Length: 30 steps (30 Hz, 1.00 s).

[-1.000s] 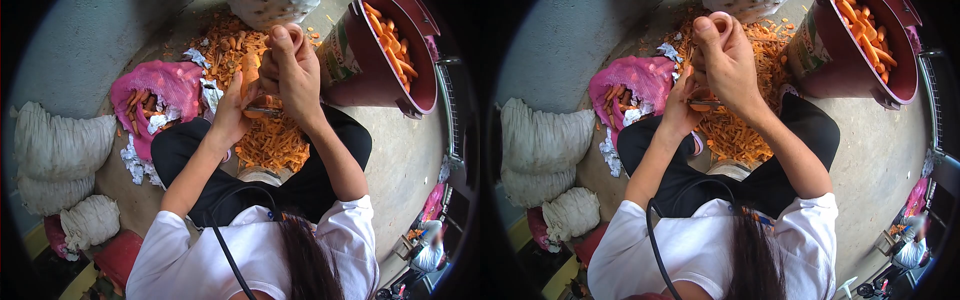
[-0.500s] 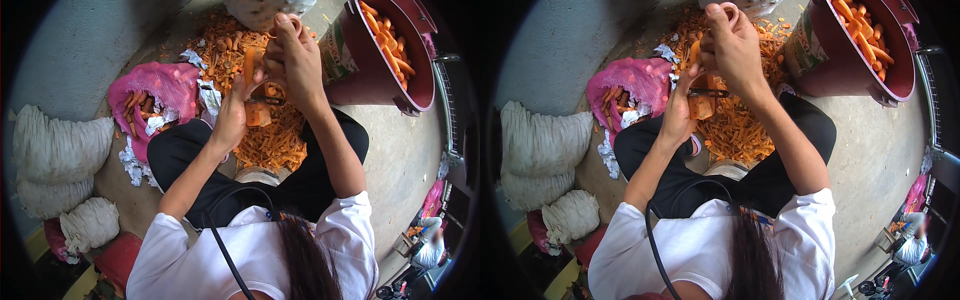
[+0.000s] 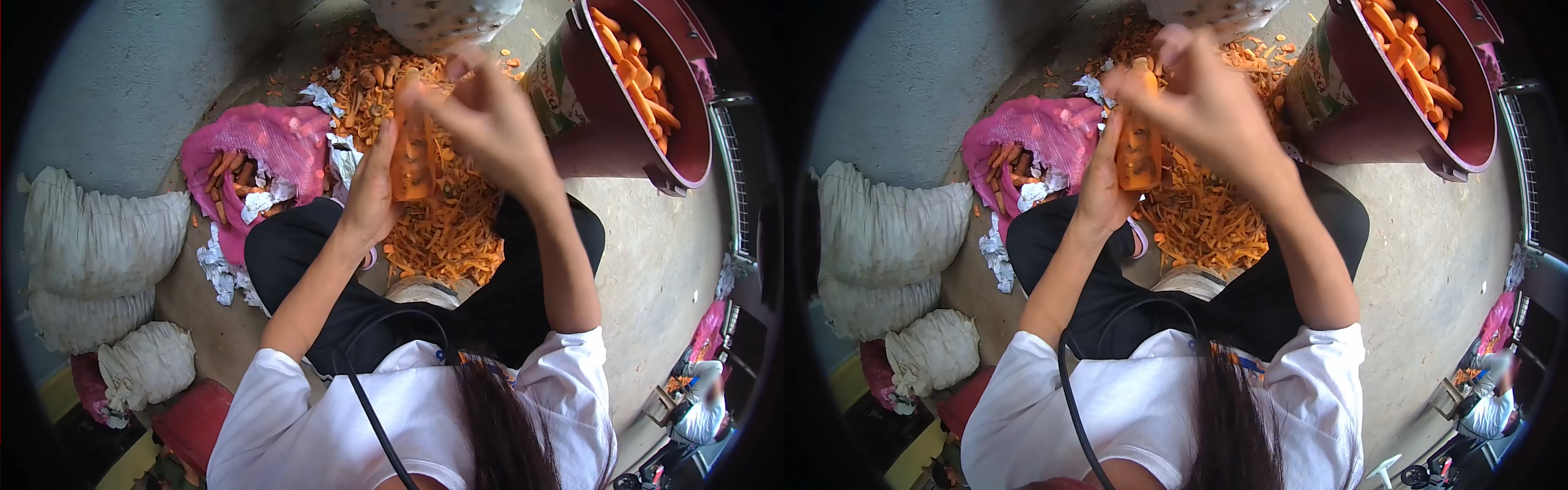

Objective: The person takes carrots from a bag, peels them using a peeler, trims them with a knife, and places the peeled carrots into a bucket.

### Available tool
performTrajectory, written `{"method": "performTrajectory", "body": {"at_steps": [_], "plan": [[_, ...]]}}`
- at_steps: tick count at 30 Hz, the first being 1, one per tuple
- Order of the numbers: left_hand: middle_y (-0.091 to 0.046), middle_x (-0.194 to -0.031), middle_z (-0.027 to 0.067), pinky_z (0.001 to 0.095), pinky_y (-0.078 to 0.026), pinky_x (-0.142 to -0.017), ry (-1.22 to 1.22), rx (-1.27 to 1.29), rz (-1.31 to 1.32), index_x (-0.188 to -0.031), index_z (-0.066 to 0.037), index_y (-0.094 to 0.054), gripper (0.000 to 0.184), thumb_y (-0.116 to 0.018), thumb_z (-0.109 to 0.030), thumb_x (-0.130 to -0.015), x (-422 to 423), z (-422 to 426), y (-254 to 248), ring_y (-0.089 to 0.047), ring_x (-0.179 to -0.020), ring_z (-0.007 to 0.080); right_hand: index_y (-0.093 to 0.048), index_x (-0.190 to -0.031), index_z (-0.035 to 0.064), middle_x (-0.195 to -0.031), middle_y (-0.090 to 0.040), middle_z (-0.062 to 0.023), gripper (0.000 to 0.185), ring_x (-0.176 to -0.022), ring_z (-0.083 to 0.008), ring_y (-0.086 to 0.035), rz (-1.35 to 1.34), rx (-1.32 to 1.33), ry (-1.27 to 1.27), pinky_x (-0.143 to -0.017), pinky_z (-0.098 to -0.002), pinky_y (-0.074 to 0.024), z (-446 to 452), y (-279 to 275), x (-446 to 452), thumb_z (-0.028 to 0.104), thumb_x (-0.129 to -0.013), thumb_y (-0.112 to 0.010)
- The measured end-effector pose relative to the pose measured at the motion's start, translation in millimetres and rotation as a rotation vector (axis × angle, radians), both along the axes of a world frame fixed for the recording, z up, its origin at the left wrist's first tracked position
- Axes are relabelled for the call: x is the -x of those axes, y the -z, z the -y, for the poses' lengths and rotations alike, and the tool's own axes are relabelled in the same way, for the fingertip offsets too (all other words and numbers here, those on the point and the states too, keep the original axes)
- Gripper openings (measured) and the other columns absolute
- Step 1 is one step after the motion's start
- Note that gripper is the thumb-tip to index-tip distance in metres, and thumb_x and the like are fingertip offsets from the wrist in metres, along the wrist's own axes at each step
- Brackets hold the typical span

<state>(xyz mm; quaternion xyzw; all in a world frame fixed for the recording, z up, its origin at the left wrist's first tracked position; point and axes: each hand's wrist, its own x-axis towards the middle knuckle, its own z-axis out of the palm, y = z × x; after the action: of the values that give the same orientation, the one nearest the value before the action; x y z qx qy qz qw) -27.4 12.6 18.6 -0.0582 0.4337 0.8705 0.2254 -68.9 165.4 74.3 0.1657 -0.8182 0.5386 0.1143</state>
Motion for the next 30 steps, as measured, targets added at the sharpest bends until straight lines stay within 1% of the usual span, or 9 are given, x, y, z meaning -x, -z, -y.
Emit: {"method": "performTrajectory", "body": {"at_steps": [1, 3, 5, 7, 9, 11, 13, 21, 30], "plan": [[-0.059, -0.096, 0.0066, 0.0327, -0.053, -0.063, -0.042, -0.010, 0.025, -0.122, -0.008, -0.048, 0.047, -0.032, -0.046, -0.099, 1, -3, -5, -0.061, -0.079, 0.0151, -0.051, -0.101, -0.0003, -0.077, -0.059, -0.0066, 0.036, -0.061, -0.0150, -0.058, 0.075, -0.227, -0.046, -0.058, -0.0259, -0.0469, 3, 7, -8, 0.030, -0.087, -0.065], [-0.058, -0.095, 0.0071, 0.0322, -0.054, -0.063, -0.128, -0.023, 0.076, -0.120, -0.007, -0.047, 0.048, -0.033, -0.048, -0.098, 3, -7, -15, -0.061, -0.079, 0.0147, -0.048, -0.095, -0.0041, -0.087, -0.064, -0.0241, 0.050, -0.077, -0.0317, -0.066, 0.338, -0.074, -0.032, -0.067, -0.0367, -0.0507, 2, 25, 1, 0.039, -0.081, -0.069], [-0.059, -0.093, 0.0060, 0.0321, -0.053, -0.065, -0.087, -0.086, 0.035, -0.118, -0.007, -0.048, 0.049, -0.034, -0.049, -0.098, 7, 6, 10, -0.061, -0.081, 0.0146, -0.050, -0.110, 0.0002, -0.078, -0.059, -0.0101, 0.043, -0.069, -0.0159, -0.060, 0.258, -0.121, 0.075, -0.063, -0.0301, -0.0495, -16, 28, 12, 0.035, -0.088, -0.063], [-0.059, -0.093, 0.0056, 0.0322, -0.052, -0.066, -0.016, -0.161, 0.018, -0.118, -0.007, -0.049, 0.049, -0.034, -0.049, -0.098, 9, 10, 12, -0.060, -0.083, 0.0143, -0.052, -0.090, -0.0006, -0.072, -0.059, -0.0127, 0.034, -0.066, -0.0228, -0.063, -0.042, -0.382, 0.333, -0.059, -0.0357, -0.0485, -21, 20, 23, 0.032, -0.090, -0.061], [-0.059, -0.092, 0.0049, 0.0319, -0.051, -0.067, -0.003, -0.156, 0.055, -0.116, -0.010, -0.050, 0.046, -0.033, -0.049, -0.098, 10, 10, 12, -0.060, -0.082, 0.0141, -0.048, -0.101, -0.0005, -0.071, -0.051, -0.0052, 0.042, -0.051, -0.0078, -0.053, 0.166, 0.052, 0.288, -0.042, -0.0239, -0.0498, -17, 1, 13, 0.042, -0.096, -0.047], [-0.059, -0.092, 0.0046, 0.0315, -0.051, -0.066, -0.020, -0.125, 0.111, -0.115, -0.012, -0.051, 0.044, -0.033, -0.049, -0.098, 9, 6, 9, -0.060, -0.082, 0.0141, -0.048, -0.100, 0.0013, -0.068, -0.044, -0.0020, 0.040, -0.045, -0.0064, -0.044, 0.282, 0.679, -0.026, -0.041, -0.0256, -0.0508, -11, -1, 8, 0.041, -0.096, -0.046], [-0.059, -0.090, 0.0022, 0.0299, -0.049, -0.069, -0.104, -0.042, 0.147, -0.113, -0.014, -0.052, 0.042, -0.031, -0.047, -0.098, 7, -2, -1, -0.059, -0.081, 0.0132, -0.044, -0.099, 0.0048, -0.063, -0.037, -0.0001, 0.035, -0.040, -0.0062, -0.036, 0.301, 0.863, -0.055, -0.040, -0.0276, -0.0508, 9, -8, -5, 0.040, -0.097, -0.044], [-0.055, -0.085, -0.0023, 0.0282, -0.046, -0.074, 0.023, -0.214, 0.049, -0.111, -0.013, -0.051, 0.040, -0.026, -0.041, -0.101, 7, 6, 8, -0.054, -0.080, 0.0102, -0.043, -0.099, 0.0074, -0.062, -0.034, 0.0008, 0.032, -0.040, -0.0060, -0.033, 0.391, 0.918, -0.070, -0.040, -0.0288, -0.0487, 26, 3, -13, 0.040, -0.098, -0.042], [-0.059, -0.095, 0.0055, 0.0317, -0.051, -0.068, -0.217, 0.051, -0.065, -0.119, -0.010, -0.050, 0.042, -0.034, -0.043, -0.099, -8, -24, -8, -0.059, -0.076, 0.0158, -0.045, -0.095, 0.0081, -0.063, -0.038, 0.0008, 0.030, -0.043, -0.0053, -0.038, 0.294, 0.949, 0.088, -0.042, -0.0259, -0.0508, 20, 11, 11, 0.038, -0.096, -0.047]]}}
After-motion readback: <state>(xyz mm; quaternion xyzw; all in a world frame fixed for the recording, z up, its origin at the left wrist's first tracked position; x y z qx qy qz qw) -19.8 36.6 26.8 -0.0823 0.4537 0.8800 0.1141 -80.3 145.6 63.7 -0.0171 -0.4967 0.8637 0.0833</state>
